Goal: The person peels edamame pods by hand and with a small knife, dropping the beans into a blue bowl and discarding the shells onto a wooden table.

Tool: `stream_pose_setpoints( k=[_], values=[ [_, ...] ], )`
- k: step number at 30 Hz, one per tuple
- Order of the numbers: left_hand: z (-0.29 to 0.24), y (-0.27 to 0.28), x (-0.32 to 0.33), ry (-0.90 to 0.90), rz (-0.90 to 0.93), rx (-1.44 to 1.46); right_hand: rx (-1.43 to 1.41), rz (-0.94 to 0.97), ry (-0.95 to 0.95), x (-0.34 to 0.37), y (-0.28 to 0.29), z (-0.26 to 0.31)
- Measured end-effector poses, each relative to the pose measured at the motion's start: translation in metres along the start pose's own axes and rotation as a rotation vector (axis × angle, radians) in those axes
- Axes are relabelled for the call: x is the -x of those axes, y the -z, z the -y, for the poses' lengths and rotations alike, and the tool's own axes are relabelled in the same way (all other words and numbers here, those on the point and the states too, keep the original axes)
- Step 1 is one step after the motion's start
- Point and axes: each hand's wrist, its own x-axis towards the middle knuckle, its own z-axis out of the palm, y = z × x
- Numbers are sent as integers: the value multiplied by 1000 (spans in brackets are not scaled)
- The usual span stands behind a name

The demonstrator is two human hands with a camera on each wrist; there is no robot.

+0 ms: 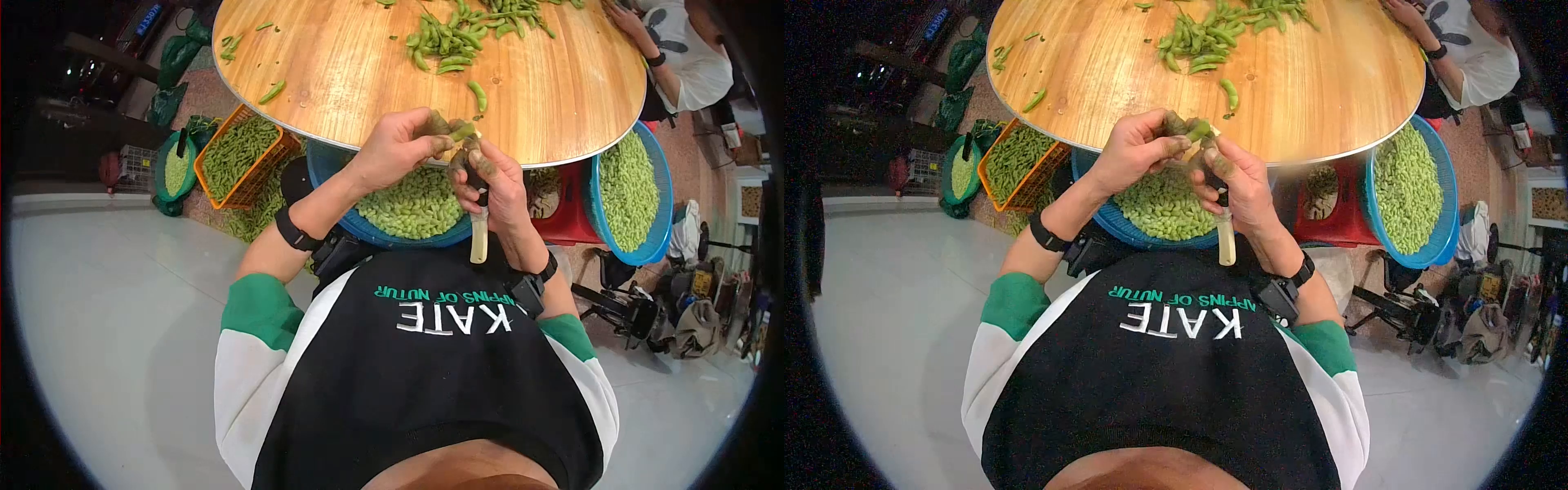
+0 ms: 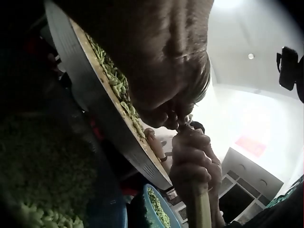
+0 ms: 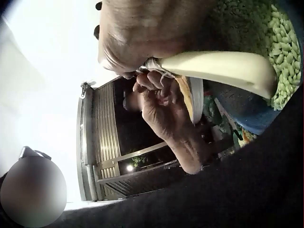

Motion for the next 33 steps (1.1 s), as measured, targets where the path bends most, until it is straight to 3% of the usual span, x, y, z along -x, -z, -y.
stream_pose_setpoints(
  k=[5,7,8,10,14,16,17,20,25,27,28,30,31,32,33],
  values=[
    [10,0,-4,-77,-9,57,1,-77,46,-1,-3,-5],
    [11,2,-5,56,95,393,-43,-66,39,-2,-2,-2],
    [10,3,-6,58,94,393,-50,-59,23,-1,-2,1],
    [10,4,-7,324,174,648,-54,-49,0,2,-1,3],
    [14,3,-5,378,273,814,-233,-15,-101,2,6,-1],
    [10,-2,-5,61,39,-4,-331,-61,-106,-1,9,-2],
    [8,-2,-5,61,40,-4,-368,-72,-126,-2,10,-4],
    [2,-5,-1,-762,-129,-958,-456,-31,-163,0,4,-2],
    [-5,-4,6,-684,-70,-915,-467,11,-175,-1,4,-4],
    [-2,-6,7,-354,-71,-546,-442,-8,-177,-1,4,-5],
    [-2,-7,7,-355,-73,-546,-396,-5,-153,-1,4,-4],
    [-4,-11,11,-47,-17,-135,-349,-5,-127,0,4,-6],
    [-4,-10,10,-49,-16,-134,29,-79,-25,1,5,-8],
    [-4,-9,10,120,3,-8,408,-152,77,2,6,-10],
    [-3,-8,10,288,21,119,399,-183,34,2,7,-6]
  ],
)
